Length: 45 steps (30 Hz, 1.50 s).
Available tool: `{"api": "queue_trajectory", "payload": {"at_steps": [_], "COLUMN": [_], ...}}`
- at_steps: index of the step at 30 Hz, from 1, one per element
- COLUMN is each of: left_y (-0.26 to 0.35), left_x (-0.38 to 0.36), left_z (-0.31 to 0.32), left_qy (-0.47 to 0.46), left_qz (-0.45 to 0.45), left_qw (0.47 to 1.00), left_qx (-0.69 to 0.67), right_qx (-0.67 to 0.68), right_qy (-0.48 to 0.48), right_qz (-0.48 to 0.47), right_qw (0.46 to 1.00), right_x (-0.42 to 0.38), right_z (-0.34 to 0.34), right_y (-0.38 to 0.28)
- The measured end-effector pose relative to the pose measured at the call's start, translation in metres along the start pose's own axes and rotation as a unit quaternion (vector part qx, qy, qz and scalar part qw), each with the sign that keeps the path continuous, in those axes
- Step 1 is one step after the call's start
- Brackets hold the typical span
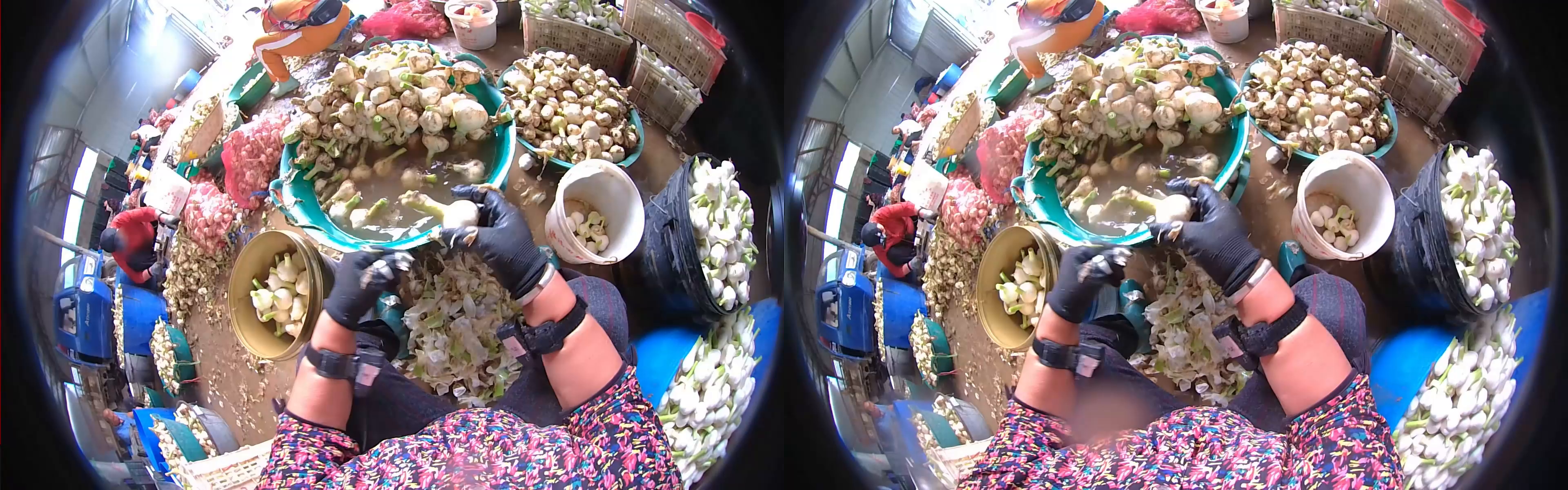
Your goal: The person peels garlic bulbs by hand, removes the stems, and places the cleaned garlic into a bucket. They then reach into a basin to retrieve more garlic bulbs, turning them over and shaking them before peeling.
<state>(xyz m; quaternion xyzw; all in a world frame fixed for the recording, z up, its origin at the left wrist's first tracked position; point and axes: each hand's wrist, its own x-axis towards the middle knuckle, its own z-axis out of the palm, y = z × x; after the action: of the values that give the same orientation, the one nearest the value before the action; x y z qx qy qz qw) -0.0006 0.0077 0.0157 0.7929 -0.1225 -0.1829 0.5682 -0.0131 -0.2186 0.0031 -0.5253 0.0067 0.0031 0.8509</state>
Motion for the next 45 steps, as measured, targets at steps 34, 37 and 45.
{"api": "queue_trajectory", "payload": {"at_steps": [34,37,45], "left_y": [0.023,0.021,-0.007], "left_x": [0.004,0.003,0.006], "left_z": [0.020,0.019,0.016], "left_qy": [0.035,0.023,0.033], "left_qz": [0.174,0.150,0.182], "left_qw": [0.984,0.988,0.983], "left_qx": [-0.012,-0.001,-0.014], "right_qx": [0.020,0.002,0.263], "right_qy": [-0.075,-0.083,-0.220], "right_qz": [0.034,0.021,0.325], "right_qw": [0.996,0.996,0.881], "right_x": [-0.011,-0.011,-0.015], "right_z": [0.022,0.022,0.018], "right_y": [0.013,0.019,0.007]}}
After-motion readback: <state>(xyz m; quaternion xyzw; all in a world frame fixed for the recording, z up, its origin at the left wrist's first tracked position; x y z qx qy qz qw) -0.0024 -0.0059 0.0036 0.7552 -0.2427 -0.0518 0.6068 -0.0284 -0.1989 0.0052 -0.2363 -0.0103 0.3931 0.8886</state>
